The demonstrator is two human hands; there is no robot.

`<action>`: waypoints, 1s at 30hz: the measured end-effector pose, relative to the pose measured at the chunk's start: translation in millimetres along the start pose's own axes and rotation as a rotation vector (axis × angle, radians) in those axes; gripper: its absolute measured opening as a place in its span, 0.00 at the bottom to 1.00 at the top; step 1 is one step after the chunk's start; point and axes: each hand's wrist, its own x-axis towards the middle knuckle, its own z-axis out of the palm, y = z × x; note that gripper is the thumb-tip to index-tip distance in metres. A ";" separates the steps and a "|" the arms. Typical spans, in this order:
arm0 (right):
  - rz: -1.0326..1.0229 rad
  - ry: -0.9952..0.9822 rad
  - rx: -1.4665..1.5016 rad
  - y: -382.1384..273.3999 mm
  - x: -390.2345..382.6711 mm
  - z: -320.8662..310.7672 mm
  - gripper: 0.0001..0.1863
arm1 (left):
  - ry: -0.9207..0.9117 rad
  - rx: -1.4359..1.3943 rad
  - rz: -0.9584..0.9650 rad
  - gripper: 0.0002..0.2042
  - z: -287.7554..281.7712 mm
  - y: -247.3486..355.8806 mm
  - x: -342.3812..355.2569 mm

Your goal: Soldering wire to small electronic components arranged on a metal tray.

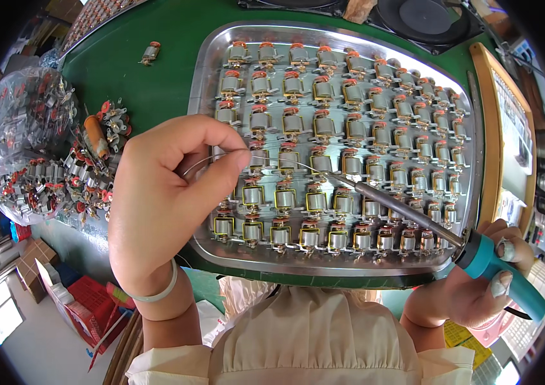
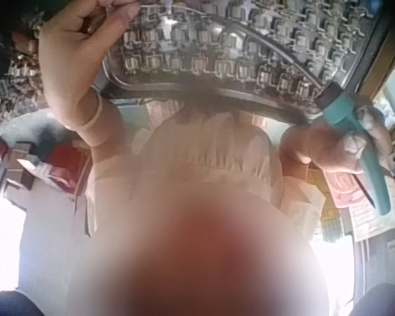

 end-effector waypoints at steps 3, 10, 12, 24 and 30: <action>-0.006 -0.041 0.030 0.3 0.8 1.8 0.16 | -0.011 0.011 0.014 0.03 -1.2 -1.1 -0.6; 0.005 -0.078 0.038 -0.6 1.0 4.7 0.15 | -0.020 -0.002 0.048 0.03 0.7 -4.1 -1.4; 0.011 -0.079 0.034 -0.1 1.0 5.2 0.15 | -0.017 -0.018 0.034 0.03 2.3 -3.3 -1.4; 0.008 -0.056 0.038 1.6 -0.2 4.5 0.15 | -0.007 -0.017 0.042 0.03 -0.7 -2.1 -0.9; 0.008 0.024 0.037 -4.4 -0.9 7.7 0.16 | 0.058 0.037 -0.003 0.04 -16.4 -3.6 -3.7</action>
